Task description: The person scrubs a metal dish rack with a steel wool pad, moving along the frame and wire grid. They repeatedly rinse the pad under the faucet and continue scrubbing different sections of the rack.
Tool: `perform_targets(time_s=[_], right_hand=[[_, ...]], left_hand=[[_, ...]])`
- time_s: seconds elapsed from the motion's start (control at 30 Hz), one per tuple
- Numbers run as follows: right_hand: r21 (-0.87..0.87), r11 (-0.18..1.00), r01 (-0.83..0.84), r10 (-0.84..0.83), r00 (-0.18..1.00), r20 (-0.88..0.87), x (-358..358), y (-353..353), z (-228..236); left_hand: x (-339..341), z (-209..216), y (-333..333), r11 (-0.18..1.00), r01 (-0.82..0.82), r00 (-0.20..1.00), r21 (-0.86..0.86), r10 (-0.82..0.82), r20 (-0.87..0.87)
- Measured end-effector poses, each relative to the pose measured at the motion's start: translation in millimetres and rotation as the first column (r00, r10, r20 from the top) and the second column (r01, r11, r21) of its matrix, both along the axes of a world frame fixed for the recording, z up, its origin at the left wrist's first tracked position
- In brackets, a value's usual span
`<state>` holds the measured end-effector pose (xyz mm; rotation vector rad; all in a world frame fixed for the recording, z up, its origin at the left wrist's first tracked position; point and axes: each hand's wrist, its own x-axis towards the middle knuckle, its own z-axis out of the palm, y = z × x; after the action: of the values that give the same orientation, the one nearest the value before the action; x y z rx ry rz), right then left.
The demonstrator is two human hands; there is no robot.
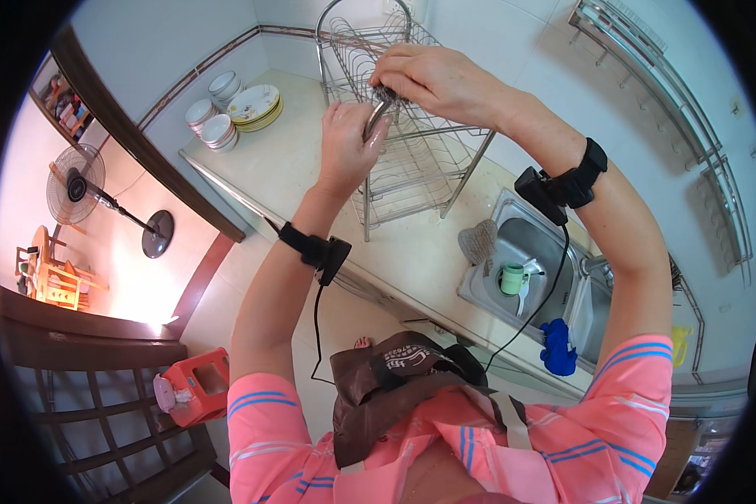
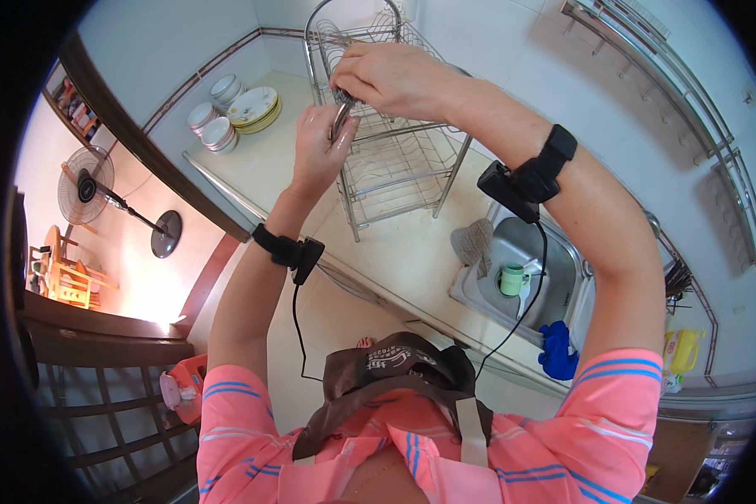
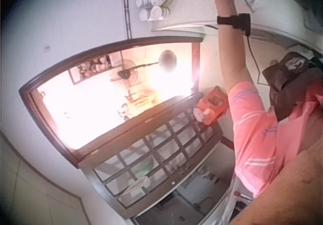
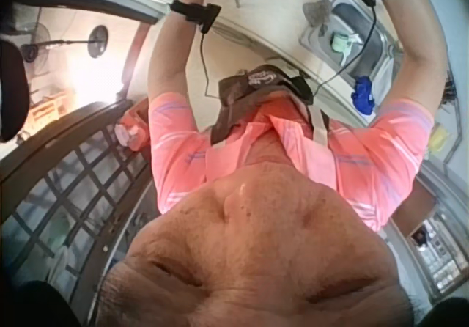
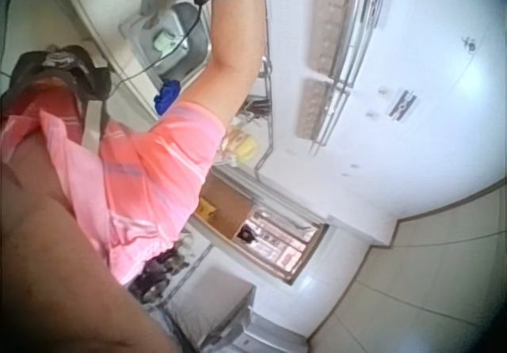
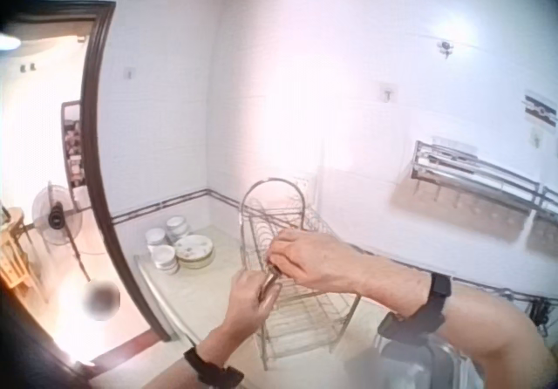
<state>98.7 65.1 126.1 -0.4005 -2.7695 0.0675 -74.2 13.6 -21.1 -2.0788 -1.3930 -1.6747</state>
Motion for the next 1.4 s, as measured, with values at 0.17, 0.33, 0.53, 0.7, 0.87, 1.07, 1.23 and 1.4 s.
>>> perform_targets(time_s=[0.17, 0.33, 0.53, 0.7, 0.87, 1.07, 1.23, 1.4], right_hand=[[0.168, 0.982, -0.082, 0.083, 0.997, 0.000, -12.8, 2.1, 4.3], [0.270, 0.958, -0.101, 0.024, 0.962, 0.273, -29.1, 5.2, -2.3], [0.293, 0.950, -0.111, 0.063, 0.983, 0.170, -33.5, 25.9, -11.3], [0.019, 0.992, 0.125, -0.116, 0.962, -0.247, 34.9, 64.3, -20.4], [-0.496, 0.868, -0.001, -0.383, 0.635, -0.671, 88.7, 78.8, -80.8], [-0.439, 0.896, 0.061, -0.400, 0.539, -0.741, 93.2, 81.5, -107.1], [0.122, 0.979, 0.165, -0.061, 0.800, -0.597, 57.9, 69.7, -46.8], [0.302, 0.952, 0.044, -0.115, 0.969, 0.221, -30.2, 20.4, -19.3]], left_hand=[[-0.9, -13.3, 12.5, 0.998, -0.053, 0.998, 0.020, 0.053, -0.031], [-2.9, -11.6, 20.2, 0.987, 0.030, 1.000, 0.157, -0.027, -0.015], [2.3, -12.5, 20.6, 0.988, -0.061, 0.998, 0.143, 0.059, 0.016], [6.0, -14.2, 22.8, 0.989, -0.118, 0.992, 0.094, 0.121, -0.022], [8.6, -13.6, 20.5, 0.987, -0.127, 0.991, 0.097, 0.131, -0.038], [12.5, -7.9, 15.1, 0.990, -0.128, 0.992, 0.054, 0.128, 0.004], [14.1, -11.3, 16.9, 0.992, -0.126, 0.991, 0.008, 0.125, 0.054], [17.0, -24.1, 22.7, 0.990, -0.097, 0.995, 0.103, 0.097, -0.001]])
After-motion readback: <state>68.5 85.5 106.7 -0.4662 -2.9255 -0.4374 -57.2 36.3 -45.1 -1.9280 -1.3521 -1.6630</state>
